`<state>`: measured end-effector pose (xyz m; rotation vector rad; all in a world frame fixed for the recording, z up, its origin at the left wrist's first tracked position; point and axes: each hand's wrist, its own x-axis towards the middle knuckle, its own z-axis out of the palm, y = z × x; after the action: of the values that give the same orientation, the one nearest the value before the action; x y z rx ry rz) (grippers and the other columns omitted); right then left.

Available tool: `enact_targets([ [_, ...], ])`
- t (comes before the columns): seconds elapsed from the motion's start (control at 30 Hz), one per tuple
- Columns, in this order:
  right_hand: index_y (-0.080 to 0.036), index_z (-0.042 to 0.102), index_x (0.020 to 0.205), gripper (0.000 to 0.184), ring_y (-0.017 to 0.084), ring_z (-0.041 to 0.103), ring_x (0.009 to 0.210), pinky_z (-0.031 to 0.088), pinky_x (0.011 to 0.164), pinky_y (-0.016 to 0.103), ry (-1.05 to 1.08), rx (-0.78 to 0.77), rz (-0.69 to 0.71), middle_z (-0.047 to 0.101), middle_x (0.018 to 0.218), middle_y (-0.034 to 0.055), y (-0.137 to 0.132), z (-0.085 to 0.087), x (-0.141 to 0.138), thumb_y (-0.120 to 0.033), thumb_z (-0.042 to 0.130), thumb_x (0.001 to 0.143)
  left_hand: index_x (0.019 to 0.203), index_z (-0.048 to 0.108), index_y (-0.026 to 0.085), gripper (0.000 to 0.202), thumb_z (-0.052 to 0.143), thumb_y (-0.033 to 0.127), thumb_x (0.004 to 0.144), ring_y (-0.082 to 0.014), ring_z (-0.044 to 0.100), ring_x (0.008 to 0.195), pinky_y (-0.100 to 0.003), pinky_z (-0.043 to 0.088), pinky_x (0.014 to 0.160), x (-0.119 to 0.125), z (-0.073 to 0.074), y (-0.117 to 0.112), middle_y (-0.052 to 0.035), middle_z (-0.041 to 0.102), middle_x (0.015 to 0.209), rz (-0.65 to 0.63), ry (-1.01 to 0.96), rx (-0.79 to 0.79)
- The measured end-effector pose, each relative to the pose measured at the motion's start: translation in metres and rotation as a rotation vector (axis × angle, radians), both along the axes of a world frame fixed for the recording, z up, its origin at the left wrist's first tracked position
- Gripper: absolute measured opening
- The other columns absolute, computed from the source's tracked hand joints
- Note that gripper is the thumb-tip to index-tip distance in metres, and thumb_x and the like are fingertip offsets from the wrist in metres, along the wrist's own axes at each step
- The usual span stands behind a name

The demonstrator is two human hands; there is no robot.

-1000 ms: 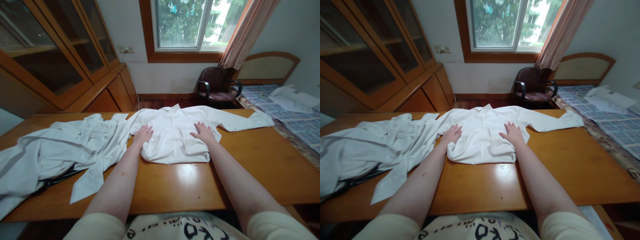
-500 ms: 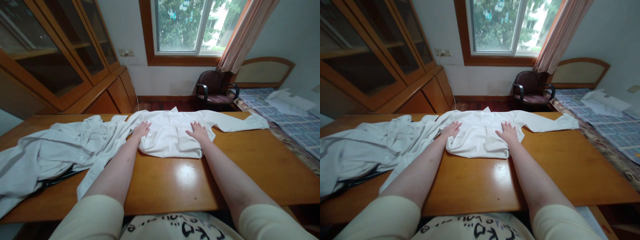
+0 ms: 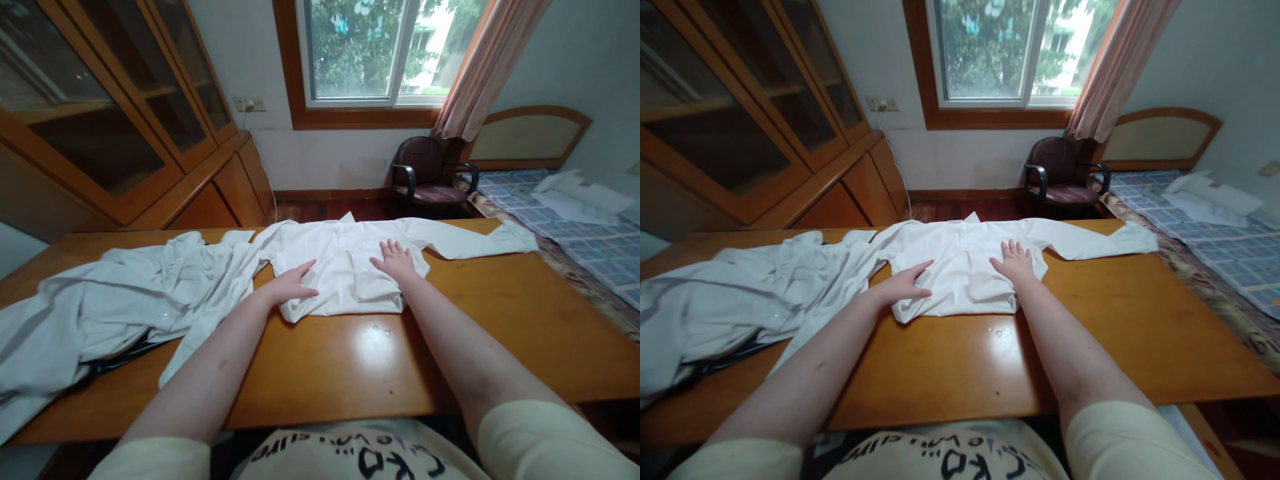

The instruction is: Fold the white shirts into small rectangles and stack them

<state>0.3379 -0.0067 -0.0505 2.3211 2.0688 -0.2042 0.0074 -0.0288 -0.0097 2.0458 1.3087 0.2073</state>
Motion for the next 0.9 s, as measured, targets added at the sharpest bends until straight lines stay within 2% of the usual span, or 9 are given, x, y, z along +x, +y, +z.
enact_targets([
  [0.07, -0.019, 0.022, 0.151, 0.08, 0.028, 0.013, 0.144, 0.01, 0.113, 0.053, -0.006, -0.01, -0.009, 0.014, 0.159, 0.0093, 0.001, 0.0, 0.0, -0.066, 0.027, 0.087, 0.146, 0.034, 0.019, 0.091, 0.068, 0.038, 0.064, -0.0273, 0.046, 0.13, -0.033, 0.034, 0.107, 0.006, 0.008, -0.01, -0.0089, 0.044, 0.146, -0.059, 0.085, 0.01],
  [0.2, -0.019, 0.02, 0.152, 0.08, 0.028, 0.012, 0.144, 0.011, 0.113, 0.053, -0.021, -0.023, -0.008, 0.012, 0.159, 0.0092, 0.002, -0.001, 0.0, -0.067, 0.026, 0.088, 0.119, 0.063, 0.027, 0.052, 0.054, 0.022, 0.069, -0.0254, 0.06, 0.11, -0.031, 0.044, 0.093, 0.011, 0.022, -0.035, -0.0027, 0.067, 0.12, -0.212, 0.154, 0.01],
  [0.3, -0.019, 0.02, 0.152, 0.08, 0.028, 0.013, 0.144, 0.011, 0.113, 0.052, -0.027, 0.004, 0.001, 0.013, 0.159, 0.01, 0.001, -0.003, 0.0, -0.067, 0.024, 0.088, 0.094, 0.071, 0.028, 0.035, 0.05, 0.02, 0.067, -0.0261, 0.063, 0.097, -0.031, 0.046, 0.082, 0.009, 0.029, -0.056, -0.0027, 0.072, 0.101, -0.257, 0.226, 0.015],
  [0.4, -0.018, 0.021, 0.151, 0.08, 0.029, 0.014, 0.144, 0.012, 0.113, 0.052, -0.023, 0.02, 0.006, 0.014, 0.158, 0.0104, 0.0, -0.004, 0.0, -0.067, 0.023, 0.088, 0.09, 0.071, 0.027, 0.03, 0.051, 0.022, 0.068, -0.0249, 0.063, 0.09, -0.03, 0.045, 0.077, 0.003, 0.034, -0.076, -0.0023, 0.072, 0.095, -0.294, 0.214, -0.03],
  [0.57, -0.018, 0.023, 0.151, 0.08, 0.029, 0.016, 0.143, 0.013, 0.113, 0.053, -0.004, 0.06, 0.013, 0.017, 0.158, 0.0102, -0.002, -0.005, 0.001, -0.067, 0.023, 0.088, 0.098, 0.072, 0.024, 0.032, 0.06, 0.038, 0.072, -0.0213, 0.063, 0.091, -0.026, 0.046, 0.08, -0.007, 0.052, -0.092, 0.0009, 0.072, 0.098, -0.39, 0.01, -0.47],
  [0.63, -0.017, 0.024, 0.15, 0.079, 0.029, 0.017, 0.143, 0.013, 0.113, 0.053, -0.002, 0.067, 0.012, 0.017, 0.158, 0.0105, -0.002, -0.004, 0.001, -0.067, 0.024, 0.088, 0.106, 0.07, 0.022, 0.039, 0.056, 0.045, 0.077, -0.0203, 0.064, 0.091, -0.027, 0.047, 0.082, -0.007, 0.056, -0.088, -0.001, 0.072, 0.1, -0.339, -0.1, -0.587],
  [0.7, -0.017, 0.024, 0.15, 0.079, 0.029, 0.017, 0.143, 0.013, 0.113, 0.052, -0.004, 0.067, 0.012, 0.018, 0.157, 0.0108, -0.002, -0.004, 0.001, -0.066, 0.025, 0.088, 0.111, 0.068, 0.021, 0.043, 0.051, 0.048, 0.082, -0.0204, 0.064, 0.093, -0.029, 0.047, 0.086, -0.006, 0.055, -0.075, -0.003, 0.072, 0.103, -0.17, -0.177, -0.475],
  [0.77, -0.017, 0.024, 0.15, 0.079, 0.029, 0.017, 0.143, 0.012, 0.113, 0.052, -0.006, 0.062, 0.011, 0.018, 0.158, 0.0109, -0.002, -0.003, 0.0, -0.066, 0.025, 0.088, 0.11, 0.066, 0.021, 0.041, 0.048, 0.045, 0.084, -0.0216, 0.062, 0.102, -0.033, 0.045, 0.094, -0.002, 0.046, -0.056, -0.0042, 0.069, 0.111, 0.027, -0.186, -0.193],
  [0.9, -0.018, 0.024, 0.15, 0.079, 0.029, 0.016, 0.143, 0.013, 0.113, 0.052, -0.007, 0.053, 0.009, 0.017, 0.158, 0.0113, -0.002, -0.002, 0.0, -0.067, 0.024, 0.088, 0.127, 0.056, 0.018, 0.047, 0.044, 0.033, 0.085, -0.024, 0.041, 0.132, -0.037, 0.03, 0.11, 0.005, 0.01, -0.014, -0.0096, 0.048, 0.141, 0.223, 0.071, 0.204],
])
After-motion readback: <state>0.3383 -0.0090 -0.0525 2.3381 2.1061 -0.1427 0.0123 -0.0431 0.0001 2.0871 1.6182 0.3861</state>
